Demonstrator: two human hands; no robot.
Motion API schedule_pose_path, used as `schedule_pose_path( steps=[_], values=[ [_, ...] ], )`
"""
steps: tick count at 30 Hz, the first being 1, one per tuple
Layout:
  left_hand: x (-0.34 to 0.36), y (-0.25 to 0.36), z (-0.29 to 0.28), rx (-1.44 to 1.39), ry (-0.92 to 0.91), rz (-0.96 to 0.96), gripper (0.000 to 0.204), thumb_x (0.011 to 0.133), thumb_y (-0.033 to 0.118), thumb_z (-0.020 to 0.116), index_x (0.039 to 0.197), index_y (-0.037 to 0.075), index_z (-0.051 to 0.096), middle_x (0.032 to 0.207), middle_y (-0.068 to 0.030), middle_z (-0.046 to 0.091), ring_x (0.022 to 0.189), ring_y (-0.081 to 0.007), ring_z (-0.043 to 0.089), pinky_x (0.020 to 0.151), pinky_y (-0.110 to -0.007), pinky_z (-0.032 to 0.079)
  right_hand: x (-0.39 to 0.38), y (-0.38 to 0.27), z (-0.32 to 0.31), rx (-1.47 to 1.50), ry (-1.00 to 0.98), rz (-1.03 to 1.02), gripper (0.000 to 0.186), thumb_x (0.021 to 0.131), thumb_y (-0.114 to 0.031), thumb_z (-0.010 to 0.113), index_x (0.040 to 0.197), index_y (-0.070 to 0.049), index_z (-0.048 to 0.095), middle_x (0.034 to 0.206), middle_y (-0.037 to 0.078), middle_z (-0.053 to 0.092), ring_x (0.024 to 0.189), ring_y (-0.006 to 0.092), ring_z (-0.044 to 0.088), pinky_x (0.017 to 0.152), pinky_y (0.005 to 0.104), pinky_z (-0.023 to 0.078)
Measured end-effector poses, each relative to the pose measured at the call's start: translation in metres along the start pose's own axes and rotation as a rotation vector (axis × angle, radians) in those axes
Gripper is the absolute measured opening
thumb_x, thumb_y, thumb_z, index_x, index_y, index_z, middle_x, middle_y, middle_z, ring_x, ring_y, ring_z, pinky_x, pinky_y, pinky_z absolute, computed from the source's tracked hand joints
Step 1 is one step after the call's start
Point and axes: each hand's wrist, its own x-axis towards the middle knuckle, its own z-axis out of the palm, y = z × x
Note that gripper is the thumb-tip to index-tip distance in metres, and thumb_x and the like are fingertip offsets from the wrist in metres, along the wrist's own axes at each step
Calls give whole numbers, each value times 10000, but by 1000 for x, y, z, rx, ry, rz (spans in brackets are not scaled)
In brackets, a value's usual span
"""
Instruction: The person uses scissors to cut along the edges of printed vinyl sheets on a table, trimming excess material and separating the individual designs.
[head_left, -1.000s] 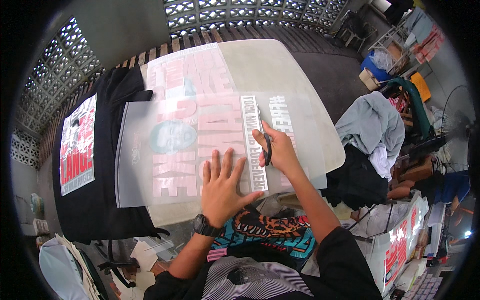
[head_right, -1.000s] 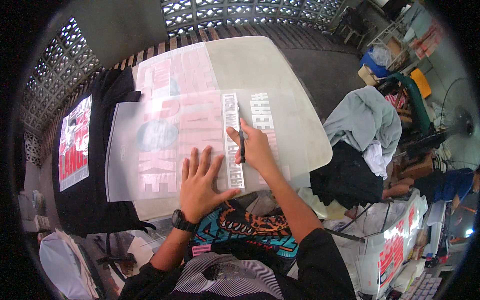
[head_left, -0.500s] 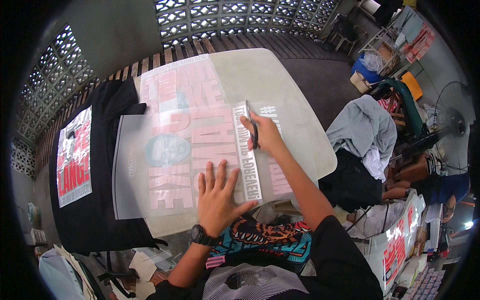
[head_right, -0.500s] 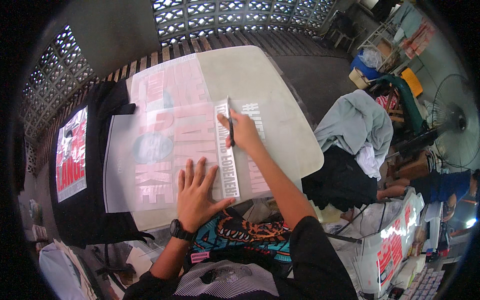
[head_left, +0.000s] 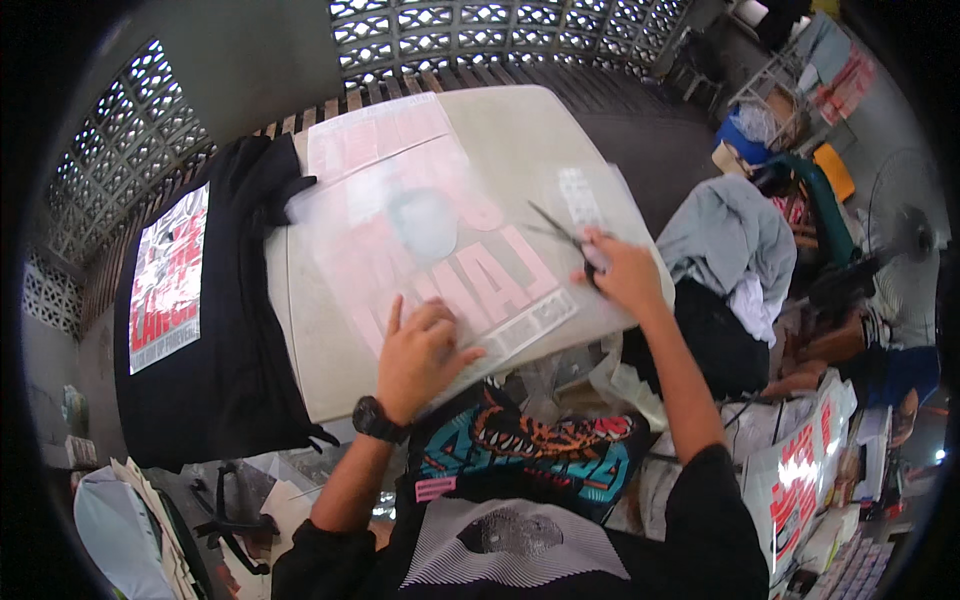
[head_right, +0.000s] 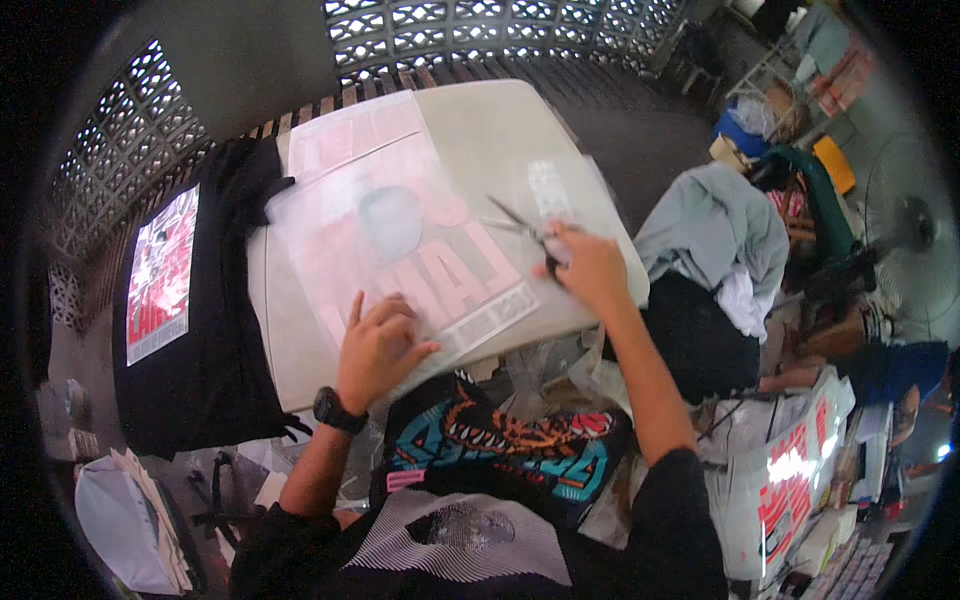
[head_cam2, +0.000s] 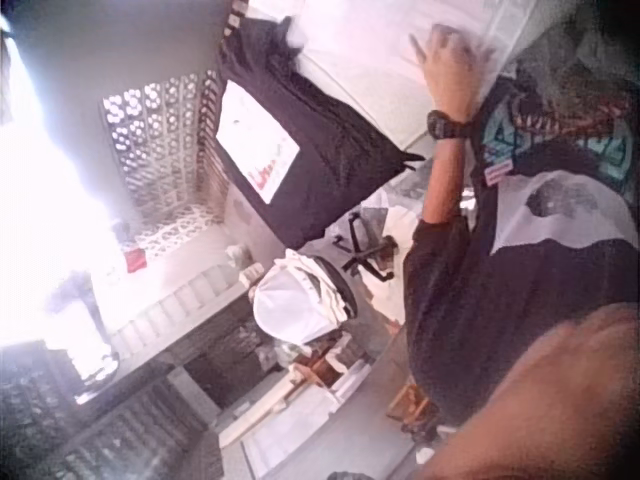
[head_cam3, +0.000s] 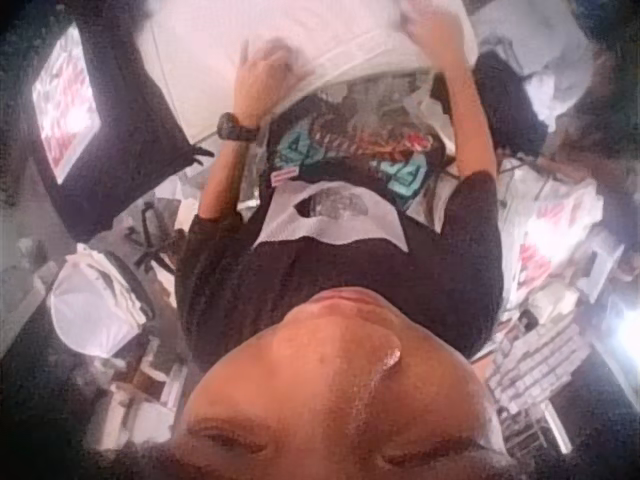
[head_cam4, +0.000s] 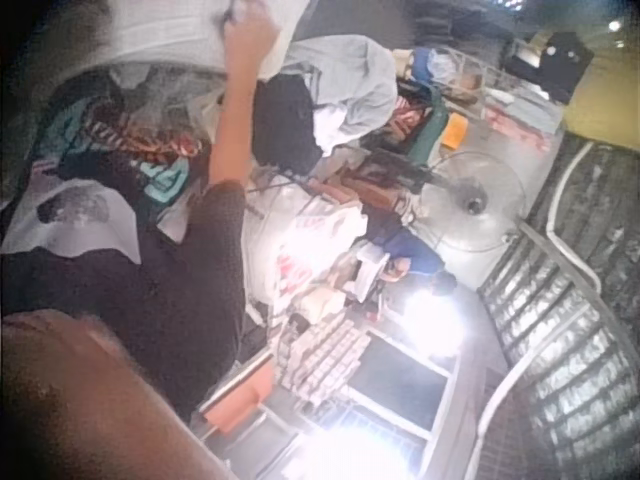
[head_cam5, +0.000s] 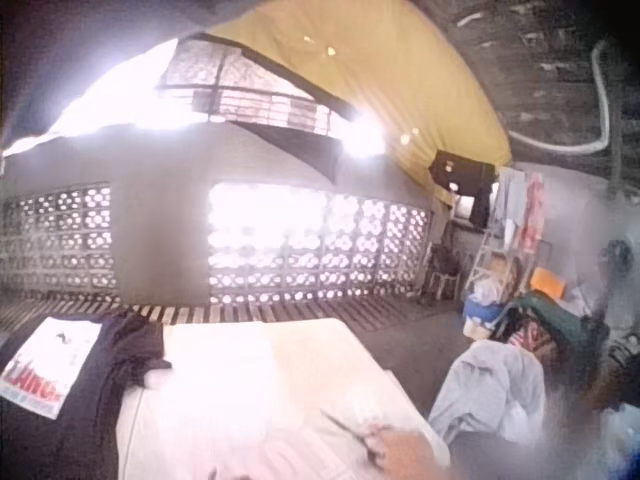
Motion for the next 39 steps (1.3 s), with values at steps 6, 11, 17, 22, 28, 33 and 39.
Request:
schedule_pose_path(
  steps=[6,11,17,22,28,33,39],
  values=[
    [-20,-21,-29,-93,25,47,462,814,301,799,1146,37,616,1309,-171,569,1224,-367,561,997,-418,496,55,15,19,12,119,87,776,740,-584,777,1368,-169,587,1166,89,700,1093,285,645,916,471,439],
    [-44,-35,-45,-76,-82,54,507,800,329,802,1190,64,615,1321,-171,555,1288,-376,504,1129,-491,360,71,10,35,76,213,139,793,759,-555,776,1403,-154,545,1210,106,674,1183,276,596,939,505,428],
    [-77,-5,-58,41,-164,52,729,694,323,868,1337,137,578,1528,-145,409,1472,-352,308,1181,-565,259,29,-8,40,-40,419,227,813,762,-564,765,1415,-143,525,1263,87,651,1221,271,574,943,523,428],
    [-86,-30,-45,-48,-121,86,500,817,141,756,1300,124,627,1410,-140,543,1393,-294,433,1151,-475,318,24,-4,30,100,282,332,647,783,-456,785,1321,-146,607,1157,80,707,1124,299,636,923,517,439],
    [-62,-57,-70,-772,679,-357,210,1021,146,594,1084,-26,696,856,57,633,739,-31,513,634,-229,400,56,-9,46,343,550,415,371,812,-227,730,1177,-207,668,1003,106,733,946,326,691,793,443,514],
    [-57,-102,-149,-972,1165,-269,286,1011,210,619,1224,19,636,1094,-70,697,881,-122,661,760,-286,533,108,-88,32,545,630,366,398,781,-127,711,1174,-170,670,1039,122,727,936,340,695,790,429,532],
    [-92,-121,-208,-731,1531,-202,353,999,251,637,1220,-20,590,1244,-154,645,979,-210,688,863,-360,575,156,-192,65,580,636,-107,472,746,-141,747,1212,-143,669,1054,92,727,990,305,687,843,409,519]
  ],
)
